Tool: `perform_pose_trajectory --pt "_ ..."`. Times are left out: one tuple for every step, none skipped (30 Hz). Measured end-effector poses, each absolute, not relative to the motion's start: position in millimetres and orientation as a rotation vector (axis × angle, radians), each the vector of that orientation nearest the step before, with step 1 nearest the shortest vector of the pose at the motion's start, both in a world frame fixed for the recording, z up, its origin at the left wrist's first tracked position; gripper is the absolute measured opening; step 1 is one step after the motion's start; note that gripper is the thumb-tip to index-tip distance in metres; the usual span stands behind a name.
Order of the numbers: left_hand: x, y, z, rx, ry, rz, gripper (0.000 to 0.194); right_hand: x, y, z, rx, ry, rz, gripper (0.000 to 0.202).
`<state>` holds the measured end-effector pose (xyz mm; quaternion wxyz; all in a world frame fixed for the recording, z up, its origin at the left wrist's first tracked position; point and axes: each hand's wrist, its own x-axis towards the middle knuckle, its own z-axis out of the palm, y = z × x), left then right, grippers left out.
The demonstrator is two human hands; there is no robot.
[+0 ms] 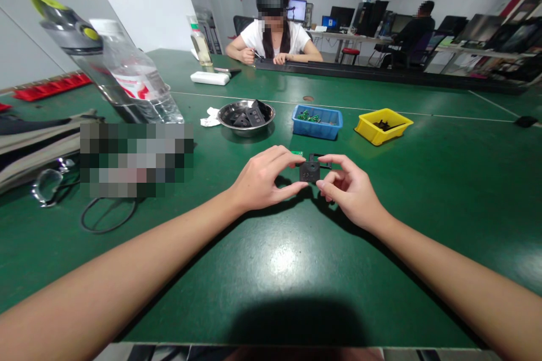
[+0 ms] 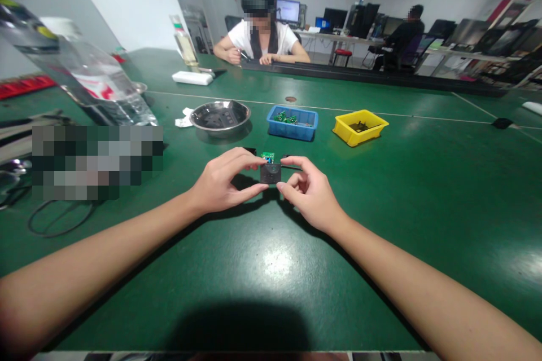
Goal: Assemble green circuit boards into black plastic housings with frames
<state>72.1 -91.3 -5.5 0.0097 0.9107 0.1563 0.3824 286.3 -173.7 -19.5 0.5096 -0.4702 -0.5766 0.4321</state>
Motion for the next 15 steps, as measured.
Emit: perform_pose_trajectory --pt "72.0 -91.3 -5.6 2.844 0.481 1.195 0.032 287.2 -173.8 -19.3 -1.145 -1.423 1.024 0.044" --pt "72.0 -91.4 -5.6 2.844 0.471 1.198 0.032 288.0 -173.8 -19.0 -1.157 -1.454 1.012 0.043" --pt "71.9 -91.5 -5.5 2.846 0.464 1.201 0.032 288.6 -173.7 -18.7 -1.166 -1.48 1.002 0.043" --pt "72.0 -91.6 -5.4 2.847 0.459 1.203 0.033 289.0 -173.6 -18.4 -1.172 -1.496 0.988 0.043" --pt "72.0 -91.8 -5.4 2.847 0.457 1.203 0.033 289.3 -173.4 -18.3 -1.175 -1.507 0.972 0.044" --pt "72.1 -91.9 -5.3 2.846 0.46 1.201 0.033 289.6 -173.1 -18.3 -1.176 -1.517 0.954 0.046" --pt "72.2 -91.9 -5.3 2.843 0.467 1.194 0.033 289.8 -172.7 -18.5 -1.175 -1.527 0.934 0.047" --pt "72.3 -92.0 -5.4 2.839 0.476 1.183 0.033 290.0 -172.2 -18.9 -1.172 -1.539 0.916 0.047" --pt "72.4 -92.0 -5.5 2.835 0.483 1.171 0.033 290.3 -171.7 -19.4 -1.169 -1.552 0.901 0.047" --pt "72.4 -92.0 -5.6 2.831 0.489 1.158 0.033 290.5 -171.3 -19.9 -1.165 -1.563 0.89 0.046" --pt "72.5 -92.0 -5.8 2.827 0.494 1.149 0.033 290.8 -171.1 -20.3 -1.163 -1.572 0.881 0.044" --pt "72.5 -92.1 -5.9 2.823 0.496 1.143 0.033 291.1 -171.0 -20.7 -1.161 -1.577 0.874 0.044" --pt "72.4 -92.1 -5.9 2.821 0.495 1.141 0.033 291.3 -171.0 -21.0 -1.161 -1.578 0.868 0.043" --pt "72.3 -92.2 -6.0 2.819 0.492 1.142 0.033 291.6 -171.1 -21.3 -1.162 -1.576 0.865 0.043" --pt "72.2 -92.3 -5.9 2.819 0.489 1.145 0.034 291.8 -171.2 -21.5 -1.164 -1.571 0.863 0.043"
